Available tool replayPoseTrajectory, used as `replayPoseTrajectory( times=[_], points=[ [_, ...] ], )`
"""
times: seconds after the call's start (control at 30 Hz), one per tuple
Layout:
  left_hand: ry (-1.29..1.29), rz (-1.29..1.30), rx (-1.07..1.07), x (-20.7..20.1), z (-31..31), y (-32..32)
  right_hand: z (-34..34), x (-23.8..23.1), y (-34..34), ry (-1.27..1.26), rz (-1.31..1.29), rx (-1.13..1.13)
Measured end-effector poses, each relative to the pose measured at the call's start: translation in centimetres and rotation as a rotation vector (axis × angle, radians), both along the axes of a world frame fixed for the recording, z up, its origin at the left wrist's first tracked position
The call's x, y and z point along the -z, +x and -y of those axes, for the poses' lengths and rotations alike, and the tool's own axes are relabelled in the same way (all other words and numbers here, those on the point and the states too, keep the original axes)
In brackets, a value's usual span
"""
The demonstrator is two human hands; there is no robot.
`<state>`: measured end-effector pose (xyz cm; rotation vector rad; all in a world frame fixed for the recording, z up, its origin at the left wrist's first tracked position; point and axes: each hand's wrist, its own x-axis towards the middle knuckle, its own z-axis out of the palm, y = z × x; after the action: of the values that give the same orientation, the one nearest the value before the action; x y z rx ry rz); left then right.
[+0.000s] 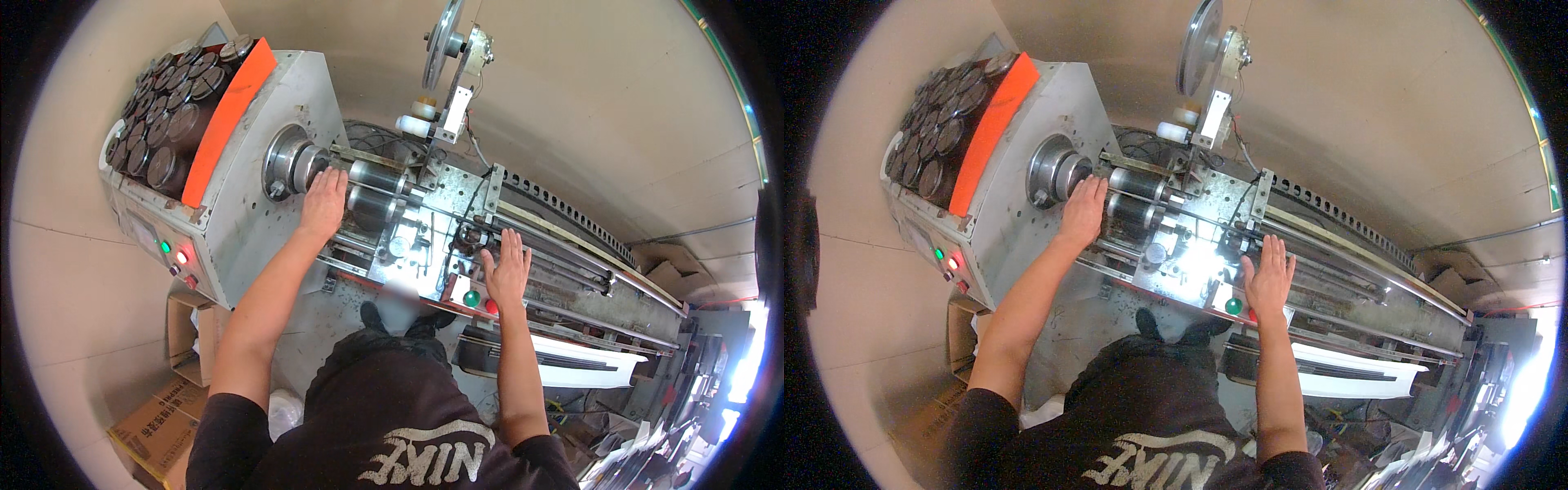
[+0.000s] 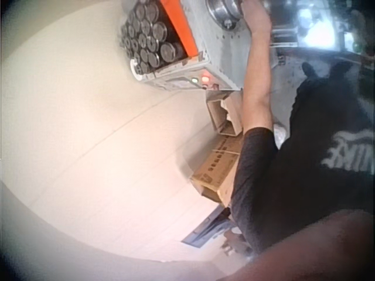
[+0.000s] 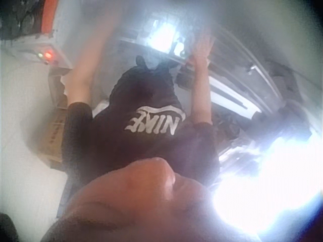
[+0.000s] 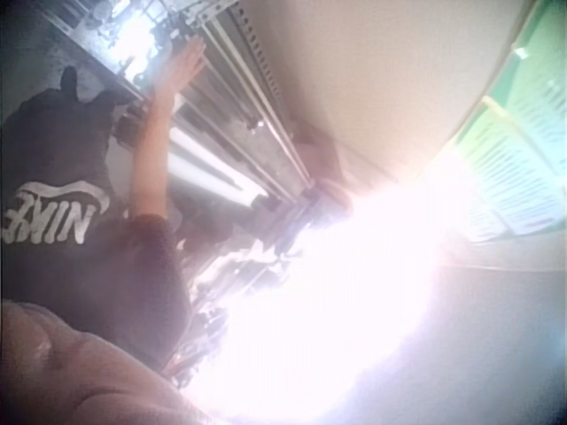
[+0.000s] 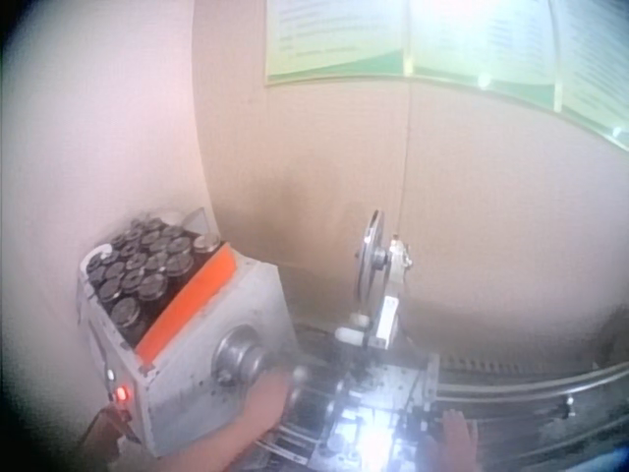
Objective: The person places metal rods onto a slitting machine, aligns them against the rollers, and activates the machine to process the material.
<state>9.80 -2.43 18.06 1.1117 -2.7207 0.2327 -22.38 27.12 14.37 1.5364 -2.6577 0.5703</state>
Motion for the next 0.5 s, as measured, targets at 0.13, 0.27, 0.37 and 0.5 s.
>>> replayPoseTrajectory(
  times=[0.13,0.27,0.37,0.5],
  points=[
    [-0.042,0.026,0.016,0.2,0.3,0.1,0.2,-0.1,0.3,0.0,0.014,0.002],
    [-0.061,0.019,0.03,0.7,0.9,0.2,0.6,0.0,0.8,-0.006,0.017,0.004],
    [-0.07,0.005,0.041,1.3,1.0,0.2,0.9,0.0,1.0,0.005,0.013,0.004],
    [-0.07,-0.002,0.042,1.4,1.0,-0.1,1.1,0.3,1.1,0.006,0.006,0.005]
  ],
)
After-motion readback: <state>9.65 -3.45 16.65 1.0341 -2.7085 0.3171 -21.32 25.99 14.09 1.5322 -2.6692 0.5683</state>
